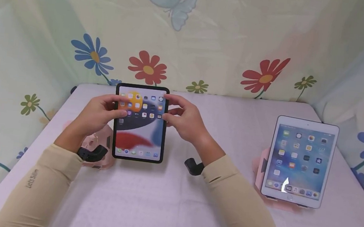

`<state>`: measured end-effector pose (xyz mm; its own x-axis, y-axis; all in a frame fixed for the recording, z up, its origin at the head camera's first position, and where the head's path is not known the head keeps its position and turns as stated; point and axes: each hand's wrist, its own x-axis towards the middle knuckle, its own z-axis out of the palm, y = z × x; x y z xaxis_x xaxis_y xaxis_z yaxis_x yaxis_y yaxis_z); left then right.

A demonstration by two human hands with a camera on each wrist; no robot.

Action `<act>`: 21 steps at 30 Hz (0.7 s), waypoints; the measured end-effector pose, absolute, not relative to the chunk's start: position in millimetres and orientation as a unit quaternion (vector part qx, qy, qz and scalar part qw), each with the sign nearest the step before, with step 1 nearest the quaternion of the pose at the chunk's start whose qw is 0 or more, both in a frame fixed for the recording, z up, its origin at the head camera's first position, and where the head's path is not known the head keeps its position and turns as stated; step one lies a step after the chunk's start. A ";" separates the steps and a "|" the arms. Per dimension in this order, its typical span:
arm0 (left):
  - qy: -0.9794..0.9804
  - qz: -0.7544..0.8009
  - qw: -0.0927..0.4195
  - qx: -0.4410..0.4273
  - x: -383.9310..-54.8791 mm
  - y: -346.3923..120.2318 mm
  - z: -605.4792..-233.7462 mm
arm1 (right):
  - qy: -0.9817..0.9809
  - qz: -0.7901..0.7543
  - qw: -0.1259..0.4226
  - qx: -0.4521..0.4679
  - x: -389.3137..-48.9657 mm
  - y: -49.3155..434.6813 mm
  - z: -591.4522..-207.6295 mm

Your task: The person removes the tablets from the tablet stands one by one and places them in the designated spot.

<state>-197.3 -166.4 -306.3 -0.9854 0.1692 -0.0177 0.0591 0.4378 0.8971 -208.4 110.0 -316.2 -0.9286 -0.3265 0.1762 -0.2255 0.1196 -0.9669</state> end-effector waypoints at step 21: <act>0.852 0.518 0.070 0.041 -208.3 -134.8 -325.3 | 0.761 -0.630 0.037 -0.150 -213.4 132.4 -337.1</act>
